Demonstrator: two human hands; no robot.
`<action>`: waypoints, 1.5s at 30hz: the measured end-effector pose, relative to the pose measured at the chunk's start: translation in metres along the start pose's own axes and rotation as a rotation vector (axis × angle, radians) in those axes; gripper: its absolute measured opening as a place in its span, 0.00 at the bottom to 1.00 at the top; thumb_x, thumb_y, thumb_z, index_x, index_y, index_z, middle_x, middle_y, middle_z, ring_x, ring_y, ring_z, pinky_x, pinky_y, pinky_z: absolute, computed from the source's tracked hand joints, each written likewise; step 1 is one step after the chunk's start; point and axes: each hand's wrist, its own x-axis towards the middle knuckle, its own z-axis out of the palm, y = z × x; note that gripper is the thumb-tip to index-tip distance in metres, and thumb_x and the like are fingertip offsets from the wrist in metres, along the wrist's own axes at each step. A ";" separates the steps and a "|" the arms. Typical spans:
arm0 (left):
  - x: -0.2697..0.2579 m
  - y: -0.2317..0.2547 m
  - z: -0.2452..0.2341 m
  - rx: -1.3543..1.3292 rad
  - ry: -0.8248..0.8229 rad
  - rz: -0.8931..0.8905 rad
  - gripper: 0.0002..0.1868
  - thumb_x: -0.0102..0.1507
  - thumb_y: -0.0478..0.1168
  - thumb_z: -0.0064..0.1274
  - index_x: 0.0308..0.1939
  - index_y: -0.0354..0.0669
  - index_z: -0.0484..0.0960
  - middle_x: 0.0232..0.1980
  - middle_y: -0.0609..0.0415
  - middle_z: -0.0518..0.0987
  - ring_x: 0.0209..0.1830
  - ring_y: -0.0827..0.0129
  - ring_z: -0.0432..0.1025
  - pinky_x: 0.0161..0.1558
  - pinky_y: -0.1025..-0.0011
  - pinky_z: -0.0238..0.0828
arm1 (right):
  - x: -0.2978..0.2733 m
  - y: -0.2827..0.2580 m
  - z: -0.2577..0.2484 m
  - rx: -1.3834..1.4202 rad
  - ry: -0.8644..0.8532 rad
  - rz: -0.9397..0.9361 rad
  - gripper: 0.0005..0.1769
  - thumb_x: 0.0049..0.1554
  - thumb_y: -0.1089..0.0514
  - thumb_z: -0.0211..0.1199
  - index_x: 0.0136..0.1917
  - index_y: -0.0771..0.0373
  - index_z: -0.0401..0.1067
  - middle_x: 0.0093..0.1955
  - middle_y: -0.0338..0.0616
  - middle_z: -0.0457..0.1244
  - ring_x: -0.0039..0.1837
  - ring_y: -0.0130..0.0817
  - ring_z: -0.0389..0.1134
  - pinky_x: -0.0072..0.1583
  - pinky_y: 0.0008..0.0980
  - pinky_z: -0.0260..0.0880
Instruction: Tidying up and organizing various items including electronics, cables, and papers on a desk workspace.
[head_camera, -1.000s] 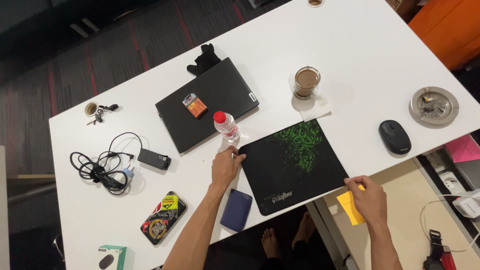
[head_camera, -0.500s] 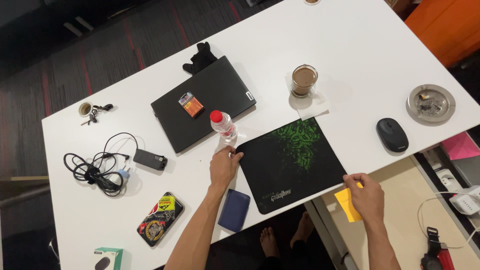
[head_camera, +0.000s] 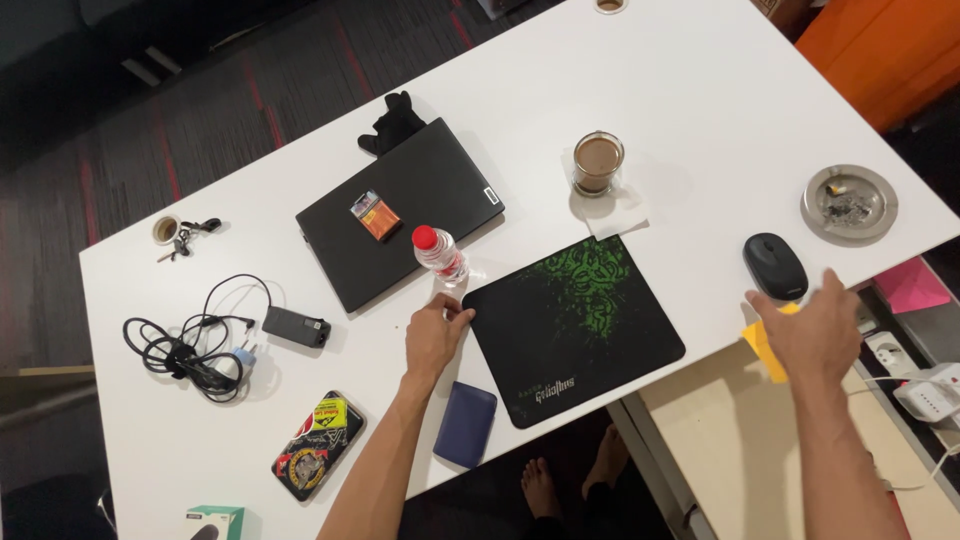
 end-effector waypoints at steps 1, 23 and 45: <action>0.000 -0.002 0.001 0.000 0.001 -0.005 0.17 0.58 0.51 0.63 0.39 0.41 0.84 0.34 0.47 0.84 0.35 0.50 0.79 0.40 0.57 0.74 | 0.010 0.005 0.003 -0.031 -0.022 -0.057 0.50 0.52 0.35 0.75 0.74 0.71 0.65 0.64 0.61 0.63 0.60 0.60 0.67 0.58 0.54 0.68; 0.002 -0.023 0.012 -0.043 0.005 0.009 0.14 0.58 0.50 0.61 0.38 0.44 0.84 0.32 0.49 0.84 0.34 0.50 0.79 0.41 0.56 0.74 | -0.204 -0.224 -0.007 0.125 -0.529 -0.141 0.37 0.53 0.37 0.68 0.63 0.64 0.63 0.62 0.46 0.60 0.46 0.51 0.72 0.45 0.45 0.76; -0.211 0.156 0.089 -1.206 -0.513 -0.255 0.19 0.67 0.38 0.43 0.63 0.46 0.72 0.64 0.57 0.75 0.63 0.74 0.69 0.64 0.76 0.64 | -0.196 -0.140 -0.083 0.963 -0.218 0.257 0.18 0.70 0.52 0.47 0.58 0.70 0.68 0.46 0.39 0.64 0.47 0.23 0.64 0.49 0.26 0.66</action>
